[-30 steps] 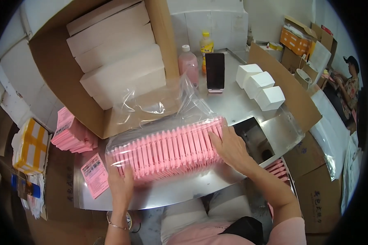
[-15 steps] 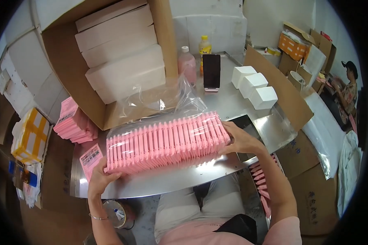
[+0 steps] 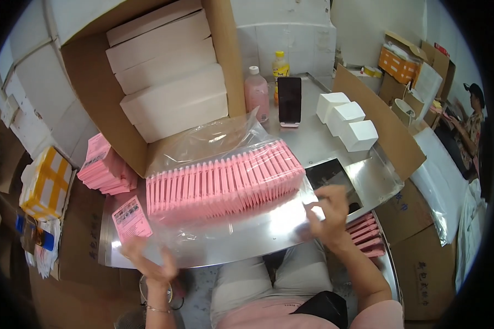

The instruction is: Packaging stacks of pink paper into plastic bags and then into cardboard boxes at a workbench.

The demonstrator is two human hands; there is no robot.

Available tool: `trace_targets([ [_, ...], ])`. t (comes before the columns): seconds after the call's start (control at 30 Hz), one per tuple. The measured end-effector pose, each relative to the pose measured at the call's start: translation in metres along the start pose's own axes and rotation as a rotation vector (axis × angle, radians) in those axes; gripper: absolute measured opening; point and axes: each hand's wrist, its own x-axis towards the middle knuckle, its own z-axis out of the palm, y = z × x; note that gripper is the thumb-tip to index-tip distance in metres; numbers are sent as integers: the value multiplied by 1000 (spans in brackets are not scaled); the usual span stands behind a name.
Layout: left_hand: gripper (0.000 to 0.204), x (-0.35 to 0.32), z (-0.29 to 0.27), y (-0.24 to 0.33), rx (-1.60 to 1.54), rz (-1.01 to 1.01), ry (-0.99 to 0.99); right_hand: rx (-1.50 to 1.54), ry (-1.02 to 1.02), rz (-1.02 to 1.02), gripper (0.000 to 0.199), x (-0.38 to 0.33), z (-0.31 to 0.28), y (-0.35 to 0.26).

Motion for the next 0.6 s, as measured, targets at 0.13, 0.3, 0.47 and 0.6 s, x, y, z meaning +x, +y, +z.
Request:
trace_targets([
  [0.13,47,-22,25,2,-274,32,-907,283,-464,-50,17,-11,42,3],
  [0.3,78,-14,23,5,-743,-284,-772,339,-356,203,65,-13,23,11],
  [0.47,41,5,45,94,-876,108,-626,182,-156,360,69,-78,-96,-29],
  [0.6,25,-20,46,213,-997,271,-1150,-807,93,333,40,-197,-257,-63],
])
